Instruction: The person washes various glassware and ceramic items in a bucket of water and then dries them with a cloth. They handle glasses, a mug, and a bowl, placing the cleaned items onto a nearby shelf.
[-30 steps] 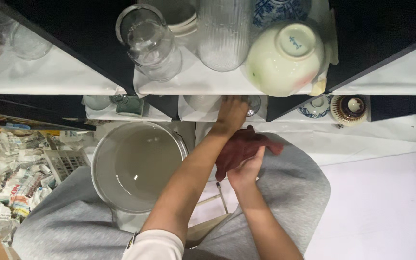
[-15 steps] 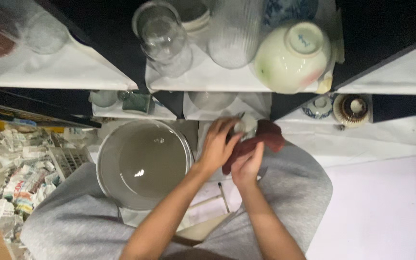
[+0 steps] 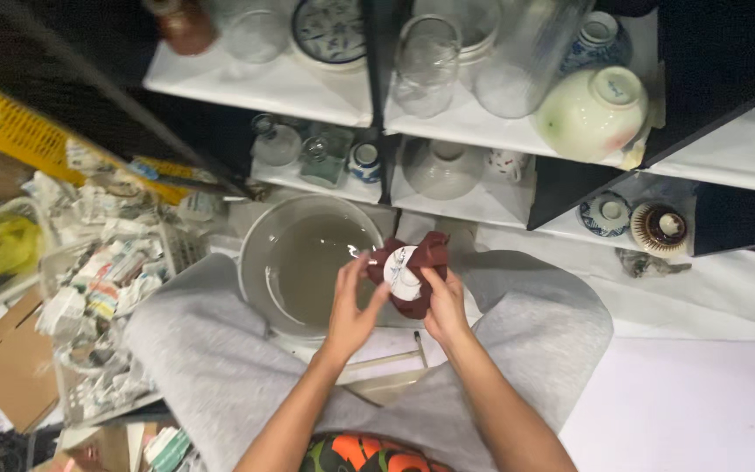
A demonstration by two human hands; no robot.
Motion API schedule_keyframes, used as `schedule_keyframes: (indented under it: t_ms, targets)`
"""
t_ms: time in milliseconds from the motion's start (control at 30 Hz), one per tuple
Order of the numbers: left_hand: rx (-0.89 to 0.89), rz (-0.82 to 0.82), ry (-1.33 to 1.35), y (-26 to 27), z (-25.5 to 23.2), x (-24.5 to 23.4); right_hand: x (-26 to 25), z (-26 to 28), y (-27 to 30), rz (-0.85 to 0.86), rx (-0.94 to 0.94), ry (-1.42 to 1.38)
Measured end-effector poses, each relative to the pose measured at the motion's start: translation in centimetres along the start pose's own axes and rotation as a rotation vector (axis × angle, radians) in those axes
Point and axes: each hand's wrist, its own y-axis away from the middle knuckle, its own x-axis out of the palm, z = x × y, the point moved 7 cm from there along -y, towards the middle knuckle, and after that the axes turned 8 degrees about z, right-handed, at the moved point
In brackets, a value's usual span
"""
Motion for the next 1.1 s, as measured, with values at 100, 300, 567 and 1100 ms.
schedule_keyframes:
  t_ms: [100, 300, 567, 1100]
  targets:
    - [-0.4, 0.074, 0.622, 1.8, 5.6, 1.3, 0.7, -2.4, 1.1, -0.013, 0.058, 0.04]
    - [-0.438, 0.236, 0.687, 4.6, 8.8, 0.8, 1.6, -4.5, 3.4, -0.083, -0.064, 0.215]
    - [-0.492, 0.122, 0.781, 8.7, 10.1, -3.5, 3.8, -4.0, 4.9, -0.066, -0.141, 0.648]
    - [-0.216, 0.29, 1.33, 3.4, 3.1, -3.9, 14.9, -5.8, 6.5, 0.742, -0.734, 1.623]
